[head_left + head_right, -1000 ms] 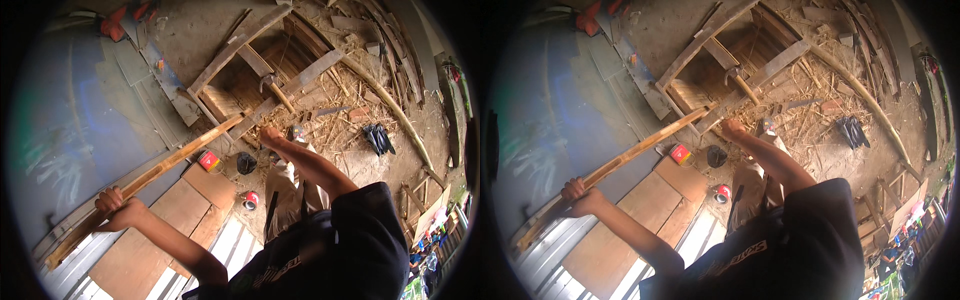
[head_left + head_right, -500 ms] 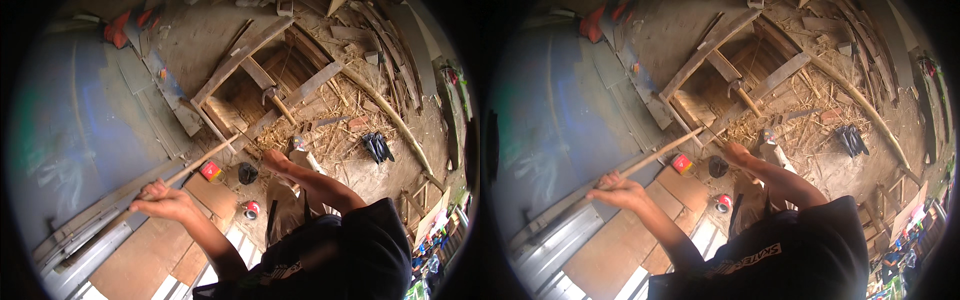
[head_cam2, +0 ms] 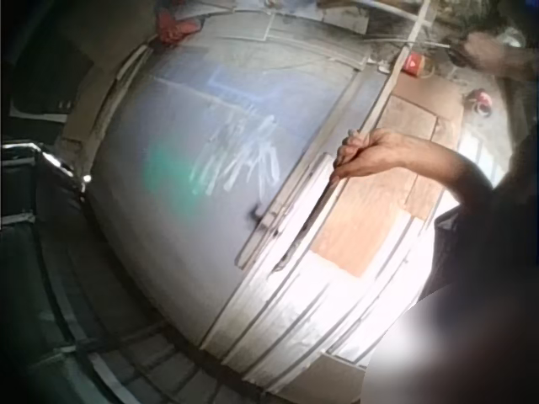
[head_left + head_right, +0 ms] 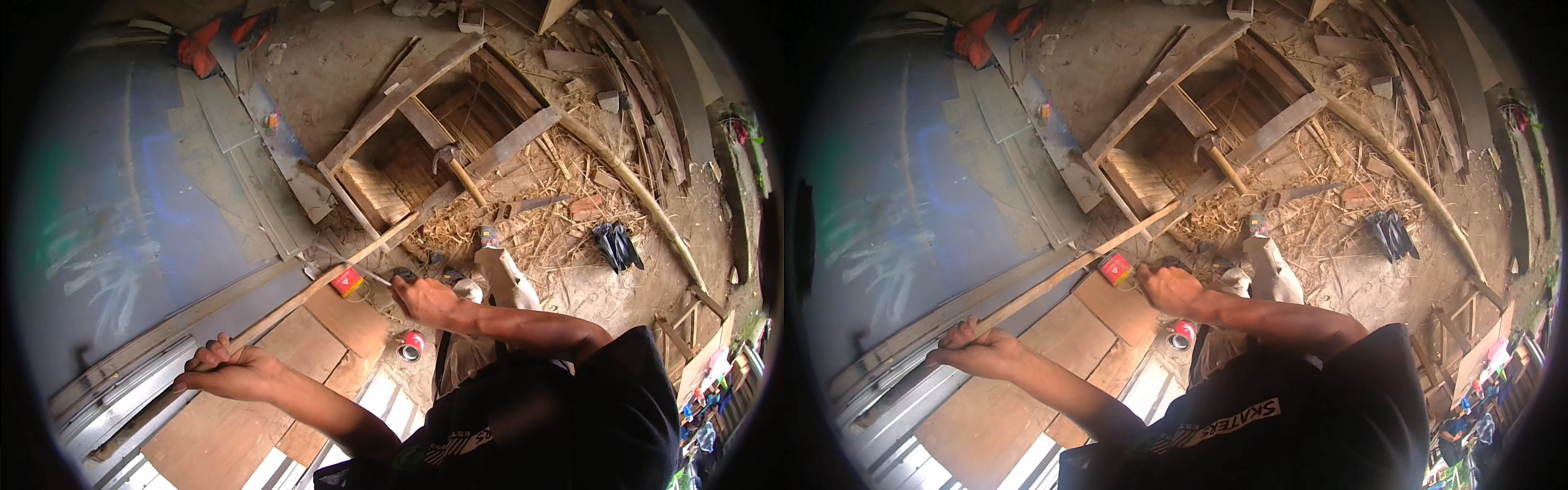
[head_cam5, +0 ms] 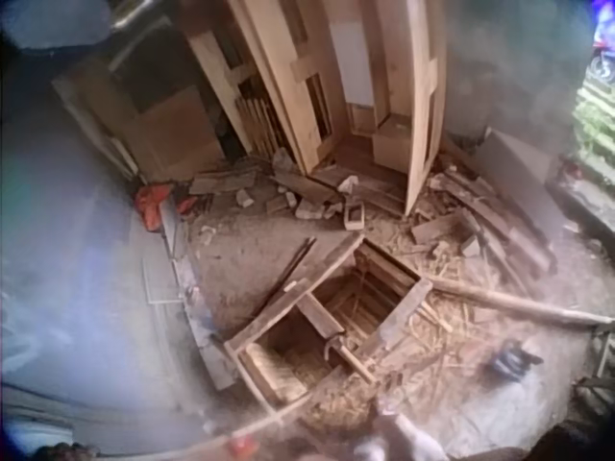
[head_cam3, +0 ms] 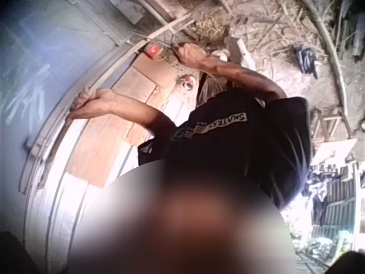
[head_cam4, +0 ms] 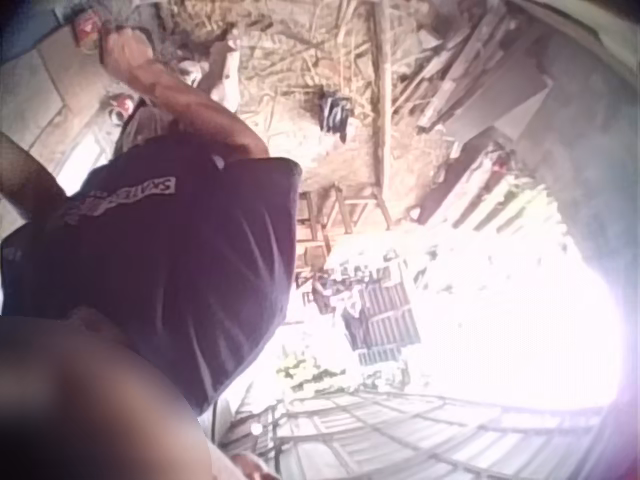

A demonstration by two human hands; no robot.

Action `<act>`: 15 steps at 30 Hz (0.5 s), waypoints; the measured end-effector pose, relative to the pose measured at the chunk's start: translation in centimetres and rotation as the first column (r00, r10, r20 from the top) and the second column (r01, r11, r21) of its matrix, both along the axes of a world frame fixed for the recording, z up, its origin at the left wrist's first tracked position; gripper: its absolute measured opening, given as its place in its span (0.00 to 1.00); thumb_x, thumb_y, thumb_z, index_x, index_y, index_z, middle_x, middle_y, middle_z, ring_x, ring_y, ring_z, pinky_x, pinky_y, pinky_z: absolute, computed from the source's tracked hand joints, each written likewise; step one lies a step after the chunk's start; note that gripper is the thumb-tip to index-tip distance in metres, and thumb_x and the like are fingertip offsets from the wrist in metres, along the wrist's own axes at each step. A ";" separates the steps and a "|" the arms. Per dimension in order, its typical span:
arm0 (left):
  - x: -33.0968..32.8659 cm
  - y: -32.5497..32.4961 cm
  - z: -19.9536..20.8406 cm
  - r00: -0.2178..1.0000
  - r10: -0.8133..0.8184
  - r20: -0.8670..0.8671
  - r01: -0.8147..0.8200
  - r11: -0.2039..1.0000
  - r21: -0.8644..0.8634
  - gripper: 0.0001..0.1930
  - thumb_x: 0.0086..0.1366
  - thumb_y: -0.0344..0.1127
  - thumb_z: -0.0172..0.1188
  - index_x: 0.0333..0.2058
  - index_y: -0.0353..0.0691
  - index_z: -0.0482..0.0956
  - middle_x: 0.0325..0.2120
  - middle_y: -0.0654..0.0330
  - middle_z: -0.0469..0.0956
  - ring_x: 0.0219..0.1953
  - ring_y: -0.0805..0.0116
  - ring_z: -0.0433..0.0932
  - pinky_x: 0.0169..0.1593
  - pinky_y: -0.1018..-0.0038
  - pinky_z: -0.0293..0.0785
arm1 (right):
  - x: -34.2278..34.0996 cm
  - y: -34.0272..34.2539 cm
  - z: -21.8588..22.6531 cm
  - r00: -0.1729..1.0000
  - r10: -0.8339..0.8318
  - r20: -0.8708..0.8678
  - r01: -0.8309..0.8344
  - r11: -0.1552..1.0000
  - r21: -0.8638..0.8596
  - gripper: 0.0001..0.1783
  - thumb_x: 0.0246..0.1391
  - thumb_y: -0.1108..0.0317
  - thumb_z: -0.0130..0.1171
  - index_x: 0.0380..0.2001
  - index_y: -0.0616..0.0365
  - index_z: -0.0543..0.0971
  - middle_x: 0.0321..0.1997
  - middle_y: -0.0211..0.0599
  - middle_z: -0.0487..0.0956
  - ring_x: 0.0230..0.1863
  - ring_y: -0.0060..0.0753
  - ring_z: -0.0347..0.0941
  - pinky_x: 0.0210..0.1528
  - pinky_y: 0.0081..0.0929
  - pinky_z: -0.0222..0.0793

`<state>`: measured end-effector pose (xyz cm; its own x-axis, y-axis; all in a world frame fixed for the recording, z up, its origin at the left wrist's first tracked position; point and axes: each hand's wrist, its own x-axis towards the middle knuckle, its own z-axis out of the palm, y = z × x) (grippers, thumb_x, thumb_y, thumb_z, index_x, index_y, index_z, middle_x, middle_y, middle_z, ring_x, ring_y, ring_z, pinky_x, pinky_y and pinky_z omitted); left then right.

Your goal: The person uses a knife to shave and smooth a wooden stick, repeatedly scraping along its length to remove splinters and create a tapered end. The person holds the stick with one hand and scrapes with the other, occasionally rotating the stick to work different sides.

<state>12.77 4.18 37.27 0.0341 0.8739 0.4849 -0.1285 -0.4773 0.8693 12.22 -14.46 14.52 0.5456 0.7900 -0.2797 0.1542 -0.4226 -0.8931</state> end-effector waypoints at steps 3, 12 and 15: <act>-0.1 0.4 -0.6 1.000 0.023 -0.013 -0.023 0.999 -0.022 0.24 0.72 0.60 0.37 0.23 0.49 0.56 0.16 0.71 0.53 0.20 0.77 0.53 0.33 0.78 0.64 | -1.5 1.0 -3.0 0.989 0.051 0.142 -0.059 0.997 0.052 0.23 0.57 0.68 0.45 0.52 0.73 0.65 0.19 0.57 0.77 0.20 0.54 0.78 0.23 0.48 0.73; -0.7 3.2 -1.0 0.999 0.031 0.004 -0.031 0.998 -0.061 0.28 0.72 0.62 0.35 0.19 0.50 0.57 0.13 0.72 0.53 0.17 0.80 0.51 0.29 0.82 0.62 | -2.3 -3.2 -24.8 0.999 0.034 0.032 -0.016 0.888 -0.460 0.17 0.55 0.69 0.49 0.46 0.64 0.75 0.35 0.50 0.82 0.37 0.46 0.82 0.34 0.41 0.78; -1.3 4.1 -1.3 0.949 -0.295 0.114 0.302 0.952 -0.047 0.31 0.68 0.68 0.32 0.18 0.49 0.62 0.10 0.72 0.54 0.12 0.82 0.50 0.19 0.87 0.53 | -2.7 -2.8 -25.8 0.995 0.071 0.069 -0.031 0.884 -0.466 0.22 0.58 0.69 0.47 0.55 0.64 0.67 0.30 0.46 0.81 0.31 0.44 0.80 0.29 0.39 0.77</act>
